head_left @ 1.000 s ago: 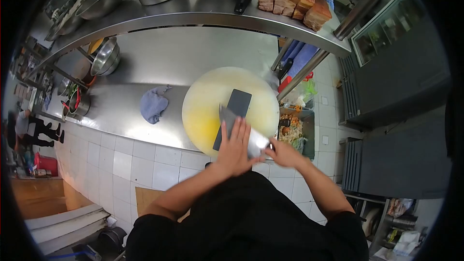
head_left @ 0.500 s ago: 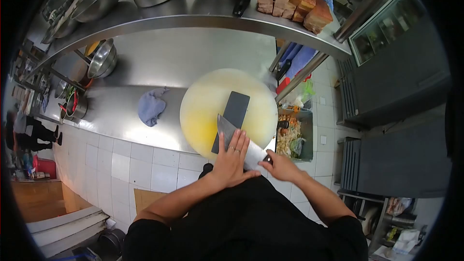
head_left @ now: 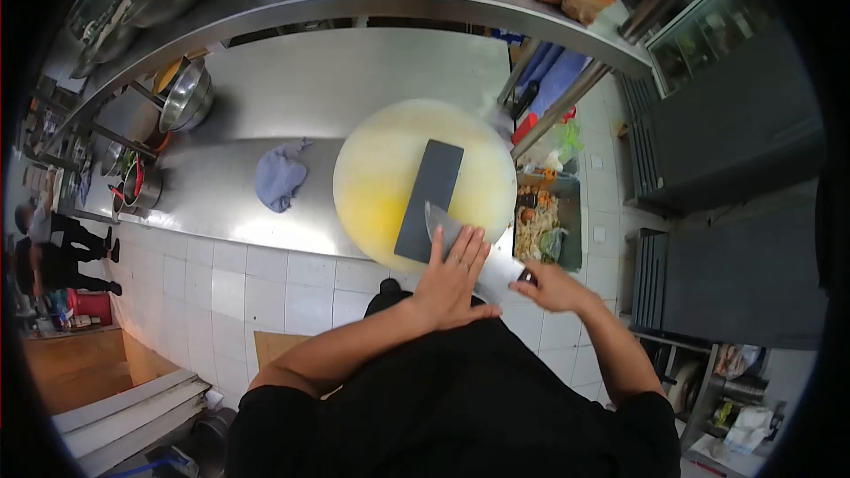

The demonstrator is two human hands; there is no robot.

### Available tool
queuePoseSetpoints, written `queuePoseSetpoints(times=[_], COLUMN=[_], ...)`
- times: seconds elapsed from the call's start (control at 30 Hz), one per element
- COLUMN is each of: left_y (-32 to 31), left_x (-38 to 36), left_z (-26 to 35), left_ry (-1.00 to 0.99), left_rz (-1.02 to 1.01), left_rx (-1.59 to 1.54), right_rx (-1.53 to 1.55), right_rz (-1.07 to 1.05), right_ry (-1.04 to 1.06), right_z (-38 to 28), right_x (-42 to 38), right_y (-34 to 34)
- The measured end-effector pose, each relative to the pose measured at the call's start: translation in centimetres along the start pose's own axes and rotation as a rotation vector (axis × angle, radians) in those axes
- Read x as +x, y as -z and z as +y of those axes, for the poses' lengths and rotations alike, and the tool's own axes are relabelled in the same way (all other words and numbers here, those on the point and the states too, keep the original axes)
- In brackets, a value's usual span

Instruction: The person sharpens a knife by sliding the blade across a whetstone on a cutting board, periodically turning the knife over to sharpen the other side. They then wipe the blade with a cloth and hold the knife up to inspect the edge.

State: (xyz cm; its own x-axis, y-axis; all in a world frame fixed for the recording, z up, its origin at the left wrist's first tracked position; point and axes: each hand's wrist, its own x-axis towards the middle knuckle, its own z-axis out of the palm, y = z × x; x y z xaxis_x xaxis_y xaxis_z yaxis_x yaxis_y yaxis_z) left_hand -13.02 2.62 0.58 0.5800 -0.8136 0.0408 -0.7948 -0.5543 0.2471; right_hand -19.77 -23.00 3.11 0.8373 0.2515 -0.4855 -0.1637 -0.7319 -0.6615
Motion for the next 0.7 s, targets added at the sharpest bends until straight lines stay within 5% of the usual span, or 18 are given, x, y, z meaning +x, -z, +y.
queuePoseSetpoints(times=[0.2, 0.27, 0.37, 0.47, 0.63, 0.7], left_y=[-0.2, 0.5, 0.7, 0.3, -0.4, -0.3], left_x=[9.1, 6.8, -0.4, -0.4, 10.3, 9.3], left_z=[-4.6, -3.5, 0.4, 1.0, -5.6, -4.9], left_ry=[0.087, 0.058, -0.004, -0.021, 0.141, 0.137], left_rz=[0.118, 0.053, -0.029, -0.031, 0.084, 0.069], left_rx=[0.065, 0.068, 0.005, -0.041, 0.059, 0.098], right_rx=[0.150, 0.216, 0.155, 0.102, 0.244, 0.175], right_rz=[0.247, 0.233, -0.114, -0.087, 0.249, 0.325], right_ry=[-0.180, -0.169, -0.245, -0.078, -0.220, -0.135], right_z=[-1.7, -1.8, -3.3, -1.4, -3.2, -1.0], right_x=[6.7, 5.3, -0.3, -1.2, 7.3, 8.0], right_y=[2.8, 2.0, 1.7, 1.3, 3.3, 0.7])
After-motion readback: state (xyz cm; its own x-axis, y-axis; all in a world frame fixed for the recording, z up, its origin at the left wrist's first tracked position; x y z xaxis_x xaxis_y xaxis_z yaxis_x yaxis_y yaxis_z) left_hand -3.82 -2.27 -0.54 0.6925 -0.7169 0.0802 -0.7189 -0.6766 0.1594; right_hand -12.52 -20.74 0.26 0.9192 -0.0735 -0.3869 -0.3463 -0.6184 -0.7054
